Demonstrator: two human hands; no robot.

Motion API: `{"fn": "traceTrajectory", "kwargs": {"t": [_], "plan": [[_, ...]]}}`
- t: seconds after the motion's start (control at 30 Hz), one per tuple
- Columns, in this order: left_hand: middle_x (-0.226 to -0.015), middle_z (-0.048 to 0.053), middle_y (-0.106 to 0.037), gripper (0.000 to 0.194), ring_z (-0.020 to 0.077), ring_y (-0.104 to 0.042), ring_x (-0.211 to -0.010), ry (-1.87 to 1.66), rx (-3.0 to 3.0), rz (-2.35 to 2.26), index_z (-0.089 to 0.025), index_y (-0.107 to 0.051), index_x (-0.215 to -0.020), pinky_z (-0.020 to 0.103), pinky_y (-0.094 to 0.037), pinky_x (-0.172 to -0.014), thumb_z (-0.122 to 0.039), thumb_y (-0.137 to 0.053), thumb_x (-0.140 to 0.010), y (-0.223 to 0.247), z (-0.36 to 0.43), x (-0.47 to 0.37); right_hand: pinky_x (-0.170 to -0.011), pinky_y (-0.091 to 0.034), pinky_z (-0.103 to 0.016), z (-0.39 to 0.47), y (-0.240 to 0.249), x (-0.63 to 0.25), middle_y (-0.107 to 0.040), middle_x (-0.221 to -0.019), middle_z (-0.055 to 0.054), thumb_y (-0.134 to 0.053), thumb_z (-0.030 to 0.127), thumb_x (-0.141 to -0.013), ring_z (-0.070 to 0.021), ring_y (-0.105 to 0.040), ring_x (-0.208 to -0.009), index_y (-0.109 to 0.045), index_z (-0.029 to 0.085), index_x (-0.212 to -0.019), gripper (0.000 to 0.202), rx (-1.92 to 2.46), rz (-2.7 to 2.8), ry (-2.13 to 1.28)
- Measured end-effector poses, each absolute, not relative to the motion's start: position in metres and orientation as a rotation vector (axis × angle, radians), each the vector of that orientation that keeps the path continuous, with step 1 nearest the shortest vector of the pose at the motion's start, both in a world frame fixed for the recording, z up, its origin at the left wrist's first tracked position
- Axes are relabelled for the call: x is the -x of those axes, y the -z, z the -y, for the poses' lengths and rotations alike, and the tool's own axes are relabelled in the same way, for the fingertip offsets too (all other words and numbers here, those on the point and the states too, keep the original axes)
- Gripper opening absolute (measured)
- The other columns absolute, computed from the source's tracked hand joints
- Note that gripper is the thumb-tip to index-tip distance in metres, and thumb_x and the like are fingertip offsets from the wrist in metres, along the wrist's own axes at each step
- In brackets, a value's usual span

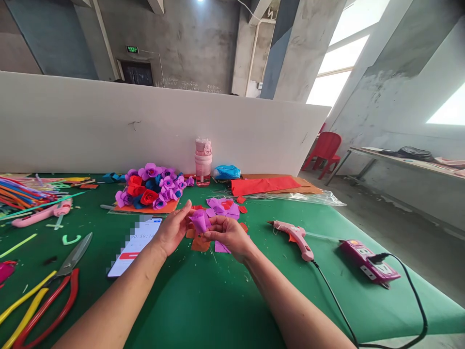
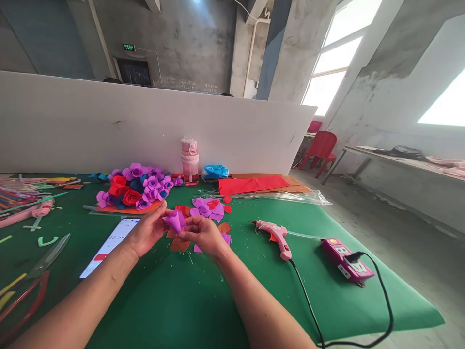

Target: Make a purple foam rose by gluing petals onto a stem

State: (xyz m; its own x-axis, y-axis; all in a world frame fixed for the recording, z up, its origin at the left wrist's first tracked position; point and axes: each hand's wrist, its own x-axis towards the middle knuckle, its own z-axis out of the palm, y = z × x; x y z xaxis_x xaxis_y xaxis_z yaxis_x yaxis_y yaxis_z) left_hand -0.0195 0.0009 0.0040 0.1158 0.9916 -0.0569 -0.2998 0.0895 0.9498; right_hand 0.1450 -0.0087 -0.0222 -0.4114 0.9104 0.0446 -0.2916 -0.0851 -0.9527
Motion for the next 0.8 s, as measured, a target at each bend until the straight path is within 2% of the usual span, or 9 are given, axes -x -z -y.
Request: {"fn": "traceTrajectory", "kwargs": {"t": [0.13, 0.3, 0.47, 0.63, 0.8], "plan": [[-0.066, 0.008, -0.068, 0.048, 0.0166, -0.058, -0.061, -1.217, -1.007, -0.904, -0.013, -0.072, -0.067, 0.029, -0.044, -0.061, -0.061, -0.063, -0.070, -0.005, -0.002, 0.020, -0.068, -0.053, -0.027, 0.010, 0.022, -0.144, -0.070, -0.070, 0.000, -0.083, 0.029, -0.055, -0.0145, -0.068, -0.065, -0.066, 0.016, -0.078, 0.032, 0.764, 1.240, -1.679], [-0.073, 0.008, -0.069, 0.053, 0.0170, -0.060, -0.065, -1.179, -0.973, -0.861, -0.013, -0.071, -0.086, 0.028, -0.046, -0.060, -0.063, -0.060, -0.071, -0.003, -0.004, 0.021, -0.068, -0.054, -0.030, 0.011, 0.018, -0.144, -0.070, -0.070, -0.001, -0.085, 0.029, -0.054, -0.0155, -0.068, -0.062, -0.065, 0.016, -0.079, 0.034, 0.723, 1.059, -1.701], [-0.073, 0.004, -0.067, 0.033, 0.0125, -0.058, -0.062, -1.177, -1.075, -0.954, -0.015, -0.069, -0.078, 0.023, -0.045, -0.058, -0.043, -0.077, -0.063, 0.003, 0.001, 0.015, -0.069, -0.055, -0.030, 0.009, 0.016, -0.146, -0.072, -0.073, -0.001, -0.087, 0.027, -0.051, -0.0153, -0.068, -0.062, -0.060, 0.018, -0.079, 0.040, 0.685, 0.836, -1.693], [-0.072, 0.004, -0.069, 0.032, 0.0145, -0.061, -0.064, -1.180, -1.042, -0.975, -0.015, -0.070, -0.074, 0.025, -0.048, -0.060, -0.039, -0.082, -0.056, 0.002, 0.008, 0.006, -0.069, -0.053, -0.026, 0.009, 0.016, -0.145, -0.073, -0.074, -0.002, -0.087, 0.026, -0.053, -0.0130, -0.068, -0.062, -0.059, 0.018, -0.080, 0.040, 0.654, 0.838, -1.725], [-0.073, 0.005, -0.070, 0.032, 0.0152, -0.062, -0.065, -1.194, -1.032, -0.955, -0.014, -0.071, -0.073, 0.027, -0.050, -0.063, -0.038, -0.083, -0.055, 0.000, 0.008, 0.005, -0.069, -0.052, -0.025, 0.010, 0.017, -0.144, -0.073, -0.074, -0.002, -0.087, 0.026, -0.053, -0.0120, -0.068, -0.062, -0.059, 0.018, -0.082, 0.040, 0.644, 0.836, -1.733]]}}
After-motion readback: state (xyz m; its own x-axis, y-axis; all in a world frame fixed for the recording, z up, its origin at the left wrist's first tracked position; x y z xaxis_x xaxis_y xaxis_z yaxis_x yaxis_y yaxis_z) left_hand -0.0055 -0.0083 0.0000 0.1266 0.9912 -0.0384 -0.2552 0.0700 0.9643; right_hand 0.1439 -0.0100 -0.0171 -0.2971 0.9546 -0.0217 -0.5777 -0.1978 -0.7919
